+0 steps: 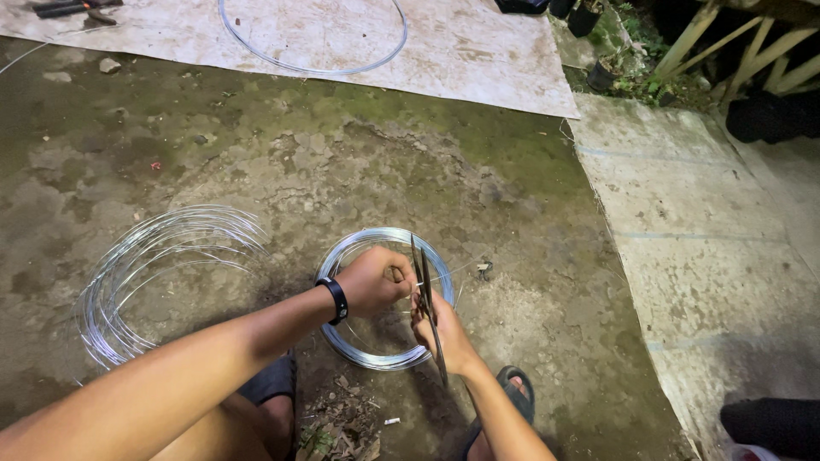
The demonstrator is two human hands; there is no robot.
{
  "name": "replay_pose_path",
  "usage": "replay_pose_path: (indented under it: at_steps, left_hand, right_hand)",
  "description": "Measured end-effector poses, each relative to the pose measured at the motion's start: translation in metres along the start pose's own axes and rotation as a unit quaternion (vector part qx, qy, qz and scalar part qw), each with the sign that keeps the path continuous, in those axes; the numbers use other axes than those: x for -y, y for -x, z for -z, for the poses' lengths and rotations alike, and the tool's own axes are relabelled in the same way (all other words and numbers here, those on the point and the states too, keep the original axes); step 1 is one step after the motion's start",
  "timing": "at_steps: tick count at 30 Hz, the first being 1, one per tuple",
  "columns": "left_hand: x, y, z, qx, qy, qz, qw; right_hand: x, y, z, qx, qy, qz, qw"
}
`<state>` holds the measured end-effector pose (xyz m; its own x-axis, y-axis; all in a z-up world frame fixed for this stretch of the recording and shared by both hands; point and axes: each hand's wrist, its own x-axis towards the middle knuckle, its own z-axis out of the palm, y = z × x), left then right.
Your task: The person sits on the ground and repeatedly measures, bends, and cuts short lengths of thin metal wire using shears. The cut pieces are placed into a growing pile beside a coiled wire spool.
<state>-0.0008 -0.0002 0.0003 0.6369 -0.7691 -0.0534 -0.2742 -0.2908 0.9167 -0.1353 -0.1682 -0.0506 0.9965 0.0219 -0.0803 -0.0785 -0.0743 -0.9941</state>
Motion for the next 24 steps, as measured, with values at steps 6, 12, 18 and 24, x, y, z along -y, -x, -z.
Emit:
replay_pose_path:
  at_steps: [6, 12, 18, 24]
  left_hand:
    - [-0.004, 0.000, 0.000, 0.011, 0.005, 0.018, 1.000]
    - [-0.008, 0.002, 0.000, 0.005, 0.011, 0.014, 1.000]
    - [-0.016, 0.004, 0.003, -0.025, 0.002, 0.072, 0.997]
    - [-0.008, 0.003, 0.006, 0.009, 0.075, 0.040, 0.996]
  right_hand:
    - [-0.005, -0.001, -0.005, -0.027, 0.003, -0.024, 0.999]
    - [-0.010, 0.000, -0.006, -0.023, -0.037, -0.025, 0.999]
    - [-0.028, -0.001, -0.003, -0.032, -0.097, -0.026, 0.994]
    - [-0.019, -0.003, 0.009, 0.003, -0.206, 0.088, 0.975]
